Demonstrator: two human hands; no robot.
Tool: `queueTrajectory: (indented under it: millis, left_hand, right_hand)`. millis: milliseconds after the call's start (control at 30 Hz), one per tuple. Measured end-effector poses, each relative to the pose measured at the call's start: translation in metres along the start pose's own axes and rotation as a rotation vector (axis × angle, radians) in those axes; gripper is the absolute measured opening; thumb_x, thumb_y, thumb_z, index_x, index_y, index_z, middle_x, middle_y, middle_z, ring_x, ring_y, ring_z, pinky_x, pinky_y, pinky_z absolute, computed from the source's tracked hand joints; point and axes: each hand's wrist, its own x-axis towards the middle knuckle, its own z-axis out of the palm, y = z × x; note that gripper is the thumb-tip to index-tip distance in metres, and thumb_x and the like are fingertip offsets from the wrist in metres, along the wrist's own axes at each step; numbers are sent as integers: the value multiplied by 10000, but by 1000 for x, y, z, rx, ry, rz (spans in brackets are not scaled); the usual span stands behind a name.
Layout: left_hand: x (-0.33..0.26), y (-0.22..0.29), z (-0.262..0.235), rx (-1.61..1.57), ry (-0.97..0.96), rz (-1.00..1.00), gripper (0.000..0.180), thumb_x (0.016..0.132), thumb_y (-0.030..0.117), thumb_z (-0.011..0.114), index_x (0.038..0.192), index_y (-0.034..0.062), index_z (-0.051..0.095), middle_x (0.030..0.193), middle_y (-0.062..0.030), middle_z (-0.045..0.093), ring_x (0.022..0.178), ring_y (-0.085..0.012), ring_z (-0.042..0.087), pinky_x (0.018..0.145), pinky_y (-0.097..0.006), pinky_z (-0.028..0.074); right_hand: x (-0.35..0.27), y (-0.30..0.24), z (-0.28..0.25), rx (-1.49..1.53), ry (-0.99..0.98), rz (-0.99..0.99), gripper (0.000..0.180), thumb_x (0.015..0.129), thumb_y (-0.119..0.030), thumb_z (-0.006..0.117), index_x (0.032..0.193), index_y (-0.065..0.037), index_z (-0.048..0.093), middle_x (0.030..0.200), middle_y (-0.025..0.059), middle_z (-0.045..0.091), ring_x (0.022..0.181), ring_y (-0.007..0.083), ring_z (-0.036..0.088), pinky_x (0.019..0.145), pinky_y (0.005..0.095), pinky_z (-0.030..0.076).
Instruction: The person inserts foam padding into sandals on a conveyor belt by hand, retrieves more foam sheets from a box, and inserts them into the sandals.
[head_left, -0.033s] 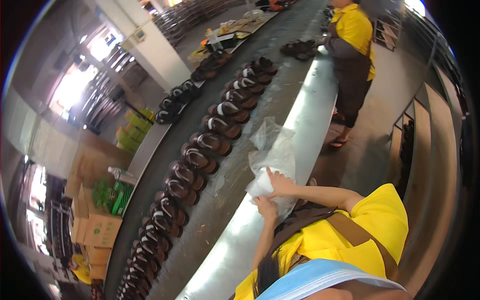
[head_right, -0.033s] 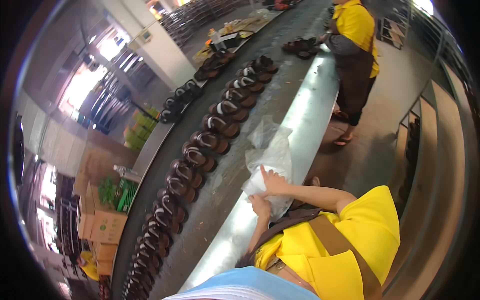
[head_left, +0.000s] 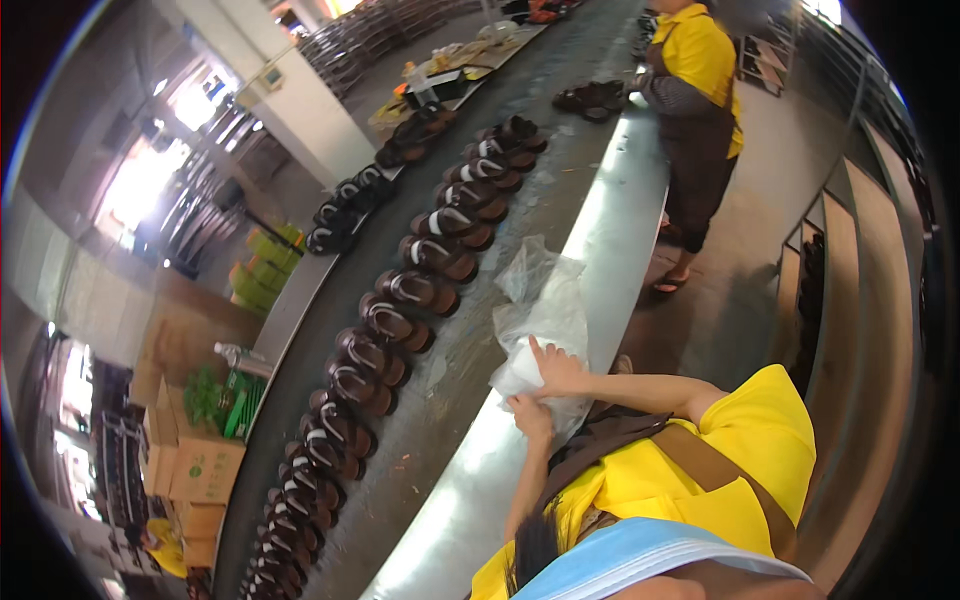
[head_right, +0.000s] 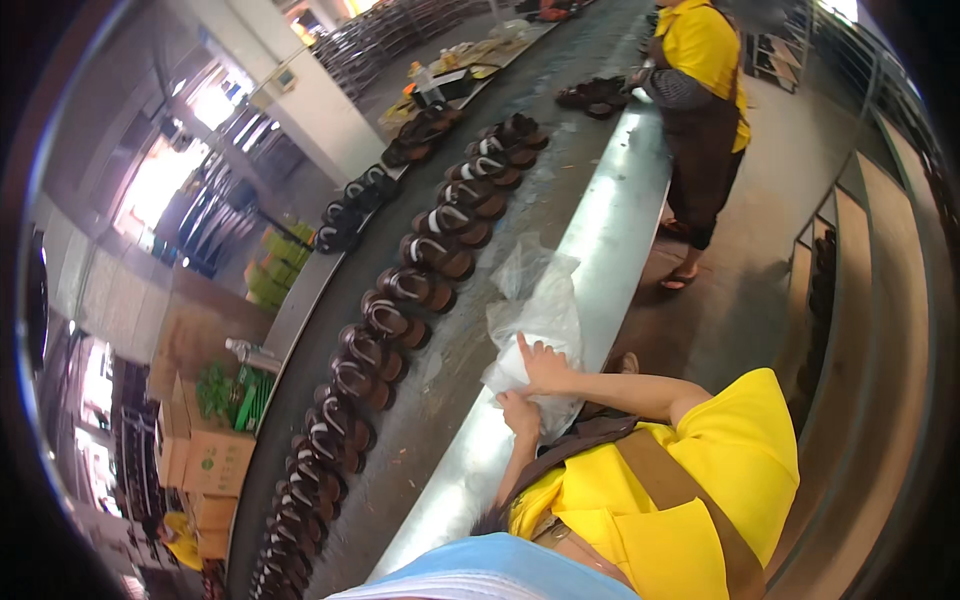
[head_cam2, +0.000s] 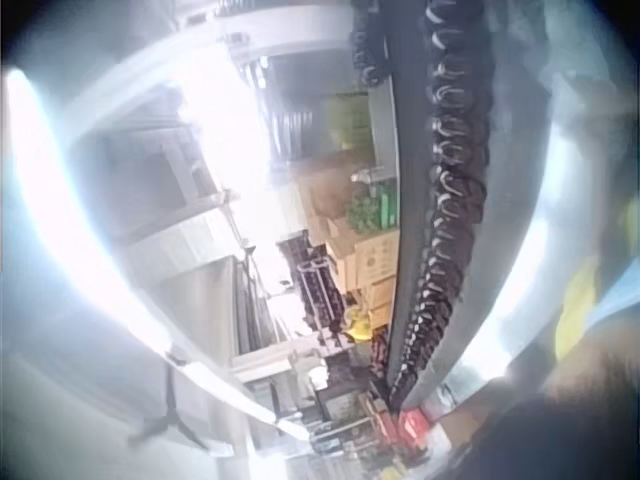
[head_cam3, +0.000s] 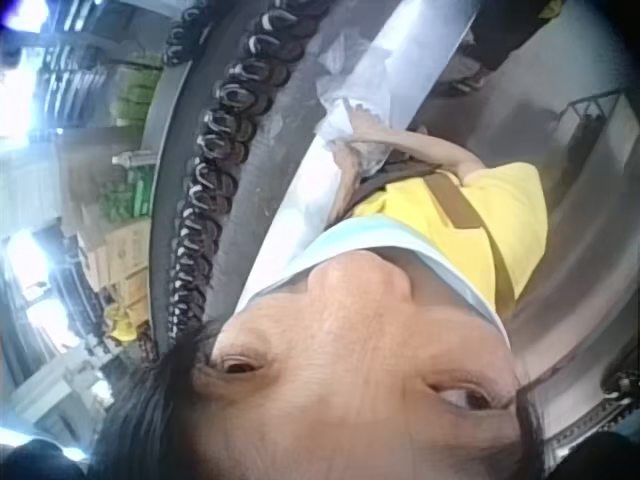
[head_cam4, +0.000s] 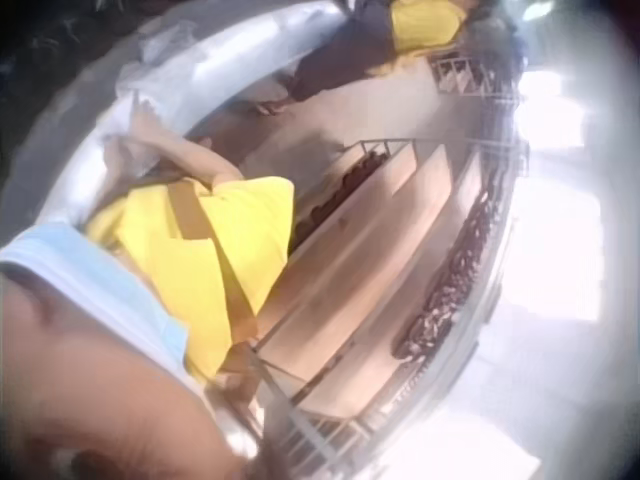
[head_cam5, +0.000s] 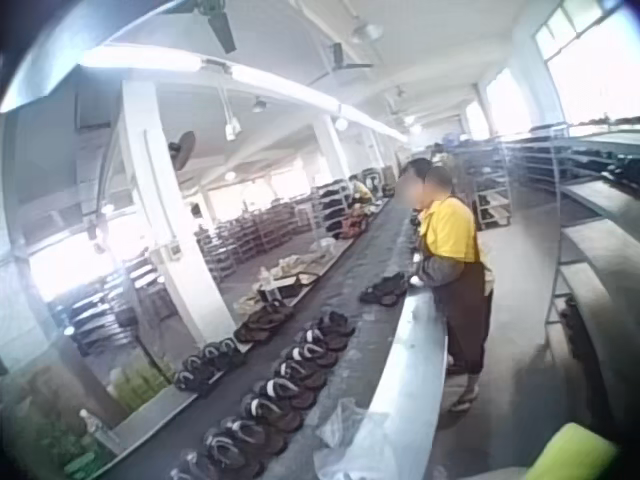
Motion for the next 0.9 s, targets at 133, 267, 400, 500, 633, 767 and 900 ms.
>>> queueTrajectory:
  millis: [133, 267, 400, 500, 633, 767, 900]
  left_hand:
    - [-1, 4, -4, 39, -11, 2, 234, 736, 40, 538, 956, -5, 472, 1055, -202, 441, 812, -400, 562, 683, -463, 472]
    - [-3, 13, -21, 47, 11, -81, 340, 737, 25, 525, 1070, 32, 457, 1048, -208, 439, 820, -392, 564, 679, -464, 472]
    - [-2, -4, -15, 121, -20, -14, 369, 748, 71, 539, 1108, 52, 461, 1045, -204, 440, 819, -380, 567, 678, -459, 474]
    - [-7, 2, -16, 94, 9, 22, 312, 774, 151, 549, 1064, 48, 497, 1040, -196, 450, 817, -375, 566, 677, -453, 476]
    - [-10, 9, -13, 78, 48, 44, 254, 807, 228, 547, 970, 32, 541, 995, -196, 474, 794, -377, 568, 671, -451, 476]
    - [-7, -9, -3, 68, 97, 74, 176, 825, 179, 522, 907, 24, 540, 965, -196, 484, 768, -378, 570, 649, -456, 472]
    - [-10, -5, 2, 61, 128, 64, 133, 830, 142, 505, 879, 22, 535, 967, -190, 486, 768, -376, 569, 645, -455, 471]
  right_hand:
    - [3, 17, -10, -124, 70, 36, 1190, 547, -401, 778, 1403, -11, 49, 1071, 214, 480, 936, 345, 535, 776, 510, 419]
    - [12, 40, -20, -232, 232, 61, 1138, 538, -301, 775, 1401, -15, 89, 1078, 197, 488, 954, 311, 522, 782, 491, 404]
    - [7, 36, -19, -218, 117, 50, 1082, 538, -233, 762, 1391, -7, 135, 1060, 187, 499, 961, 304, 512, 772, 479, 413]
    - [4, 43, -22, -133, 97, -3, 1058, 540, -226, 761, 1379, 0, 157, 1054, 201, 496, 971, 313, 509, 760, 441, 434]
    - [4, 53, -21, -125, 149, -29, 1040, 536, -237, 765, 1367, -5, 184, 1045, 213, 497, 963, 324, 510, 743, 420, 447]
    - [21, 60, -33, 10, 44, -7, 997, 531, -216, 759, 1342, 10, 225, 1075, 219, 510, 987, 336, 525, 806, 403, 444]
    - [52, 136, -70, 689, -206, 176, 753, 548, -212, 765, 1193, 28, 461, 1110, 188, 559, 1026, 302, 541, 846, 371, 452]
